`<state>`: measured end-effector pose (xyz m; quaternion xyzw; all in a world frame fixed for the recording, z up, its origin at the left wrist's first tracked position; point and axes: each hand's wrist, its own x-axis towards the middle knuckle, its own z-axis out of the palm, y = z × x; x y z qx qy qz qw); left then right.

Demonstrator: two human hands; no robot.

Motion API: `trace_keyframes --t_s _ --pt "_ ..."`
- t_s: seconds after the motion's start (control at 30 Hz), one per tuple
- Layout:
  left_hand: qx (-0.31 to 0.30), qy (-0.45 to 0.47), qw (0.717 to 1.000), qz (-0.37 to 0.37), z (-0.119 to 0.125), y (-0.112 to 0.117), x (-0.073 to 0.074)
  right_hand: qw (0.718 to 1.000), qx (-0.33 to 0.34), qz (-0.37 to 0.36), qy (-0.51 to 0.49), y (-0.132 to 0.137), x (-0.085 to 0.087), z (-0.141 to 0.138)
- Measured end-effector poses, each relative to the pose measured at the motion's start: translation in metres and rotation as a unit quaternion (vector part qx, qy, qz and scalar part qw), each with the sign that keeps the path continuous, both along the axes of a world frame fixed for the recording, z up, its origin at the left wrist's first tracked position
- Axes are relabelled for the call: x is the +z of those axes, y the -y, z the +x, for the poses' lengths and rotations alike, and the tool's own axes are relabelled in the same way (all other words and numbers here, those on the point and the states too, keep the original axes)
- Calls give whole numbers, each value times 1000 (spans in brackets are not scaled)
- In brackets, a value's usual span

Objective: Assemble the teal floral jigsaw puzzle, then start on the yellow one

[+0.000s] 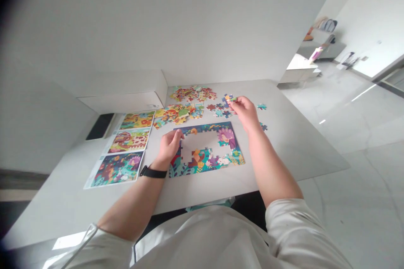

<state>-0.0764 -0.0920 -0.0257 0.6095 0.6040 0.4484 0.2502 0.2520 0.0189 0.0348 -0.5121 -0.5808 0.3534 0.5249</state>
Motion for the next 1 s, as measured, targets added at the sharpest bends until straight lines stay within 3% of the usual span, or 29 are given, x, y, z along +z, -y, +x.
trace_keyframes --t_s 0.1,0.23,0.37,0.53,0.8,1.0 --pt "-13 9 1000 17 3 0 -2 997 50 -2 -59 26 -2 -32" --pt "-45 45 997 42 8 1 -4 991 88 -55 -86 41 -27 -66" --pt "-86 131 988 15 15 0 -8 982 132 -110 -82 49 -48 -85" --pt "-112 217 969 -34 19 -5 -15 974 156 -147 -69 56 -53 -95" --pt "-104 246 962 -48 16 -8 -14 964 217 -148 -36 62 -61 -104" --pt "-92 249 963 -39 16 -8 -12 987 143 -62 50 61 -63 -100"
